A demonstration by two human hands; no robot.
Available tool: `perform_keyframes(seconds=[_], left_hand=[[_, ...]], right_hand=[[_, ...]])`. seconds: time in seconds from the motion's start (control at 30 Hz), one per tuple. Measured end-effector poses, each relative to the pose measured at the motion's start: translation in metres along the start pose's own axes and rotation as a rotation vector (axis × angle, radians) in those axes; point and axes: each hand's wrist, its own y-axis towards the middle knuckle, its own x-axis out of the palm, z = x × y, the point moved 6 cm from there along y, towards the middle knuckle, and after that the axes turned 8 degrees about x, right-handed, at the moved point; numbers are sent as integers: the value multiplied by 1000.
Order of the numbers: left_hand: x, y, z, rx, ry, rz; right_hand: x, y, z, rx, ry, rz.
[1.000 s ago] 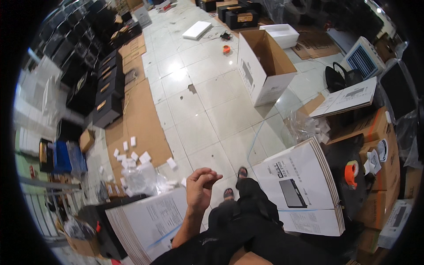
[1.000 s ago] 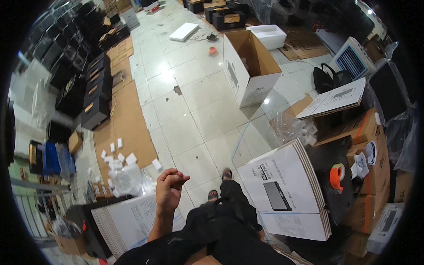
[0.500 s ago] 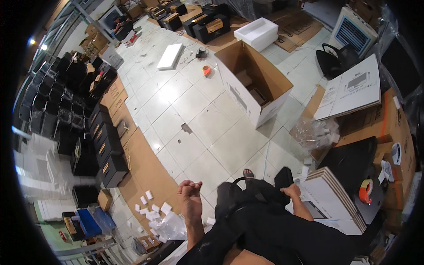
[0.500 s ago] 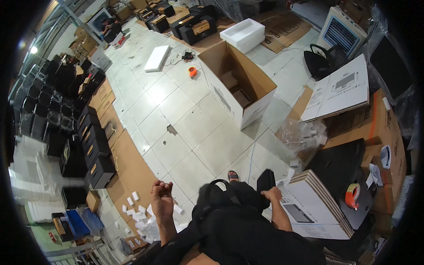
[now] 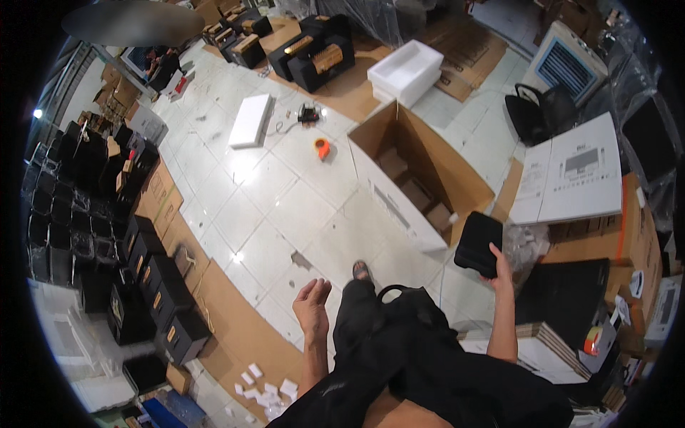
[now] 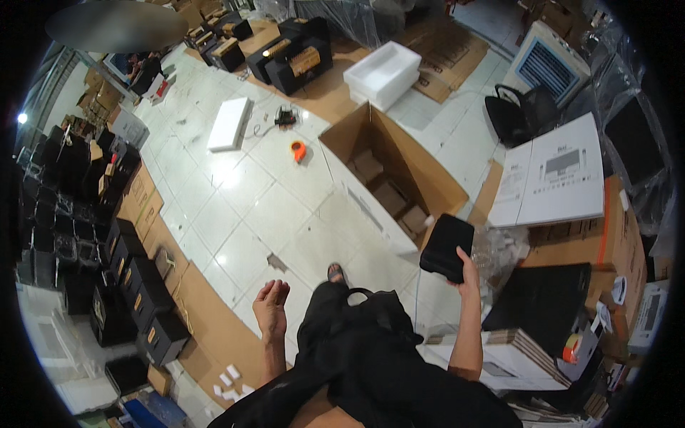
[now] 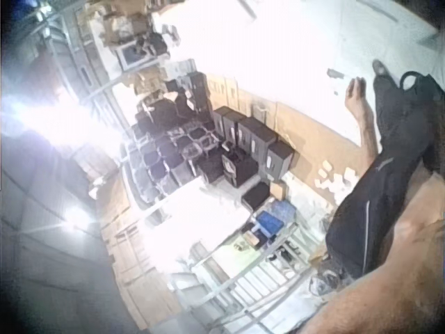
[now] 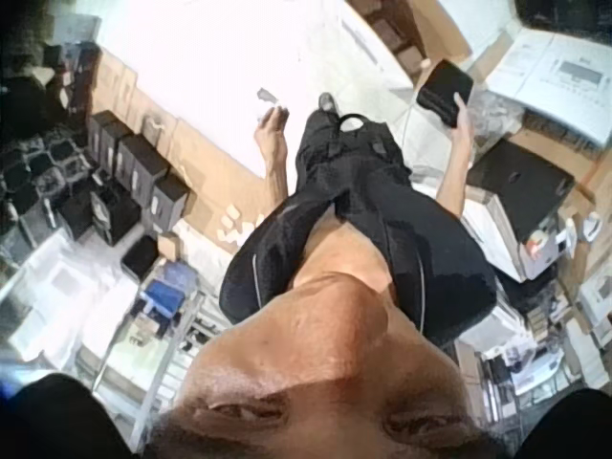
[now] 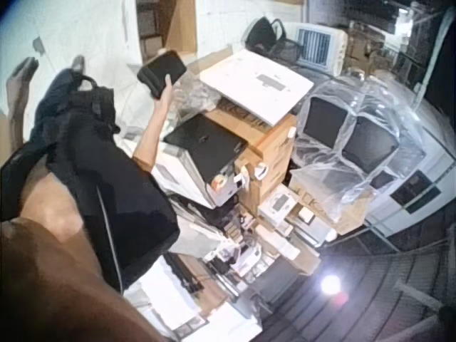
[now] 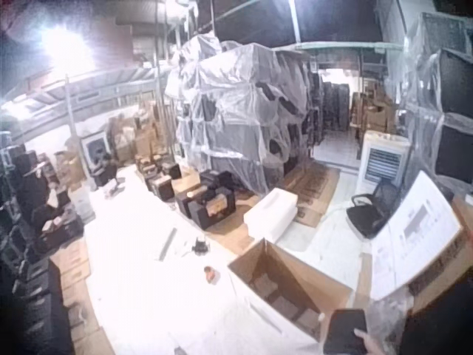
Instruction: The person connects a power cable to a black audio amplifier, then retrieves a cloth from a bag and wipes the amplifier's surfaces. The person also handles a power strip and a small black bag containing tools.
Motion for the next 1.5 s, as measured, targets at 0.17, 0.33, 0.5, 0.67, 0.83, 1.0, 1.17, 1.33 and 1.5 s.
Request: perform_keyframes(seconds=[0.17,0.33,0.5,0.67,0.83,1.0,1.17,1.33,1.5], left_hand=[[14,133,9,-30,410,-23],[-69,215,-17,-70,689,120],[-170,219,-22,-393,1174,118],[-154,170,-6,-713,1404,161],[-89,224,27,-729,1586,224],[-52,261,43,-735,1703,238],[-20,304,67,-750,1765,159],[-36,344,67,-740,1666,51],[-105,335,63,-684,1439,142]], right_hand=[[81,48,-31,160,152,-163],[163,128,-51,348,202,-180],[214,240,-36,451,230,-103],[283,330,-25,574,24,-74],[317,484,73,614,-69,-39],[323,559,97,441,-370,100],[296,498,123,672,-817,75],[226,497,185,386,-710,268],[270,408,-11,255,-1043,285]])
